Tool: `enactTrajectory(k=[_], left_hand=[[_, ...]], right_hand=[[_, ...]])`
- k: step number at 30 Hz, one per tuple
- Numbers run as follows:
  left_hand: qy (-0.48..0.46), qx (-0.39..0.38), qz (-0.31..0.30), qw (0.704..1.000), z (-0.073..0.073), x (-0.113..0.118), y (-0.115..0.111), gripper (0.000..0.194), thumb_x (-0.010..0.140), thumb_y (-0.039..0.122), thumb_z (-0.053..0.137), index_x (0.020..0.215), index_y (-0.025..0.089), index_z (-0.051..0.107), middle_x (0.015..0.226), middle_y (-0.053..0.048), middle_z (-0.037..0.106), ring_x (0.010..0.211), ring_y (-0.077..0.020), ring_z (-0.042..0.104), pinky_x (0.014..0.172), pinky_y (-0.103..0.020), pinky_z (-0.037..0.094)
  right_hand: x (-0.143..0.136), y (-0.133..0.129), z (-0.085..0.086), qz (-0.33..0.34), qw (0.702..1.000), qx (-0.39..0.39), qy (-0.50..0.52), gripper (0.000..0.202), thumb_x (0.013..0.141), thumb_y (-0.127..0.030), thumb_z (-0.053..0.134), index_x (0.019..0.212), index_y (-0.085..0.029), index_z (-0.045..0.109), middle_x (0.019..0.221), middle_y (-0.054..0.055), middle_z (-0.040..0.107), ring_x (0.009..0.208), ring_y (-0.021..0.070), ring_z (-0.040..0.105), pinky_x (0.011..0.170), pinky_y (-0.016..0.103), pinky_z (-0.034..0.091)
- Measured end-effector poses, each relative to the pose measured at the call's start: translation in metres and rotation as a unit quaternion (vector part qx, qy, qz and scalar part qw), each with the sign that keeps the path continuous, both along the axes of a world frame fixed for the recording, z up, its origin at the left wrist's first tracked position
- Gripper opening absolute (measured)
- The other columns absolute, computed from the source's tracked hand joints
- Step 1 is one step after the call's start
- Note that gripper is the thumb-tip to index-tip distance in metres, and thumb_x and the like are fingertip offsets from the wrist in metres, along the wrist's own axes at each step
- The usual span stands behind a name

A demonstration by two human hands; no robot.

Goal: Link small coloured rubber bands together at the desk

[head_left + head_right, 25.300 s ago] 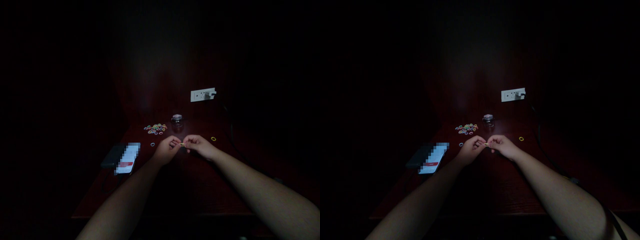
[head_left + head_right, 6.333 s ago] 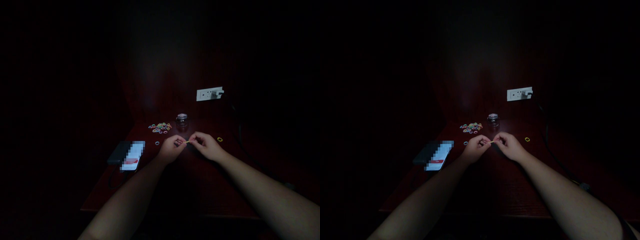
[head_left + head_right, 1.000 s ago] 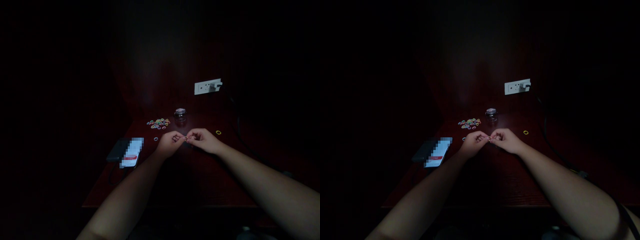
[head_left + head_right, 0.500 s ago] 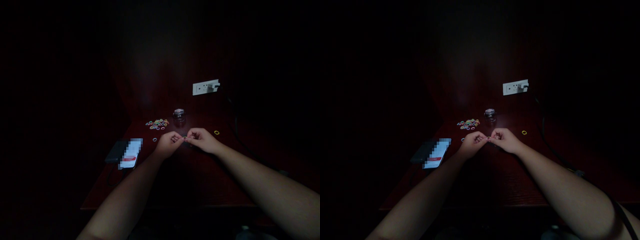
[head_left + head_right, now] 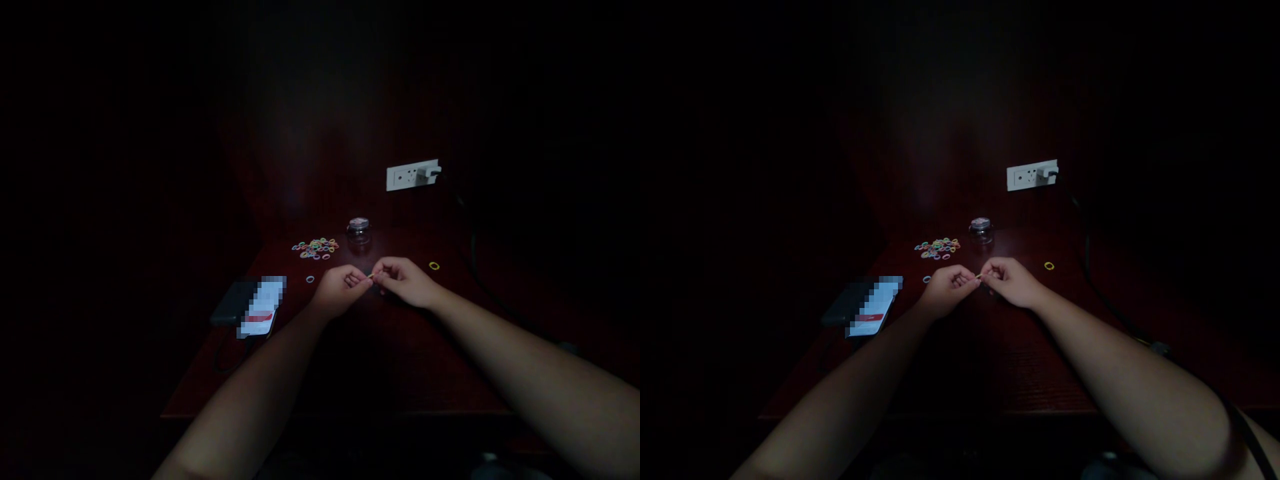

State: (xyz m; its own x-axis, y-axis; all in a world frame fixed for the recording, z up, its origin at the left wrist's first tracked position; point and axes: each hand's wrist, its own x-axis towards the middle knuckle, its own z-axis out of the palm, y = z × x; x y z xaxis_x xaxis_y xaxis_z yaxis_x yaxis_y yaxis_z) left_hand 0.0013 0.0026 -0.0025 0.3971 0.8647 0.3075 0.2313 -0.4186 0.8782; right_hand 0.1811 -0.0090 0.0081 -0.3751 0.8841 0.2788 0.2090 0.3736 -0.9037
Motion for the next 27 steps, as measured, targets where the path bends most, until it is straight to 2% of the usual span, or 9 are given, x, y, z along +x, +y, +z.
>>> enactTrajectory(k=[9, 17, 27], left_hand=[[0.005, -0.005, -0.002, 1.000, 0.0031, 0.0013, -0.0011, 0.022, 0.073, 0.034, 0.063, 0.075, 0.011, 0.062, 0.062, -0.001, 0.060, 0.053, -0.0072, 0.049, 0.051, -0.019, 0.039], [0.000, 0.026, 0.027, 0.999, 0.0006, -0.0001, 0.0042, 0.021, 0.073, 0.032, 0.063, 0.074, 0.011, 0.062, 0.062, 0.000, 0.057, 0.054, -0.0069, 0.047, 0.052, -0.019, 0.038], [0.018, 0.023, 0.005, 1.000, 0.0004, -0.0014, 0.0022, 0.023, 0.075, 0.035, 0.061, 0.077, 0.012, 0.063, 0.064, -0.001, 0.059, 0.056, -0.0077, 0.049, 0.053, -0.019, 0.039]], right_hand=[[0.0004, 0.0043, -0.0034, -0.056, 0.998, 0.026, -0.028, 0.023, 0.077, -0.037, 0.057, 0.072, -0.015, 0.054, 0.057, -0.001, 0.053, 0.051, 0.0100, 0.047, 0.049, 0.022, 0.035], [-0.0003, 0.0000, 0.0008, -0.013, 1.000, 0.015, -0.017, 0.024, 0.076, -0.038, 0.059, 0.075, -0.015, 0.053, 0.055, -0.001, 0.054, 0.051, 0.0104, 0.049, 0.050, 0.022, 0.036], [0.0029, 0.0067, -0.0036, -0.043, 0.998, 0.019, -0.036, 0.019, 0.078, -0.034, 0.054, 0.074, -0.016, 0.053, 0.057, -0.002, 0.052, 0.052, 0.0104, 0.048, 0.050, 0.022, 0.036]])
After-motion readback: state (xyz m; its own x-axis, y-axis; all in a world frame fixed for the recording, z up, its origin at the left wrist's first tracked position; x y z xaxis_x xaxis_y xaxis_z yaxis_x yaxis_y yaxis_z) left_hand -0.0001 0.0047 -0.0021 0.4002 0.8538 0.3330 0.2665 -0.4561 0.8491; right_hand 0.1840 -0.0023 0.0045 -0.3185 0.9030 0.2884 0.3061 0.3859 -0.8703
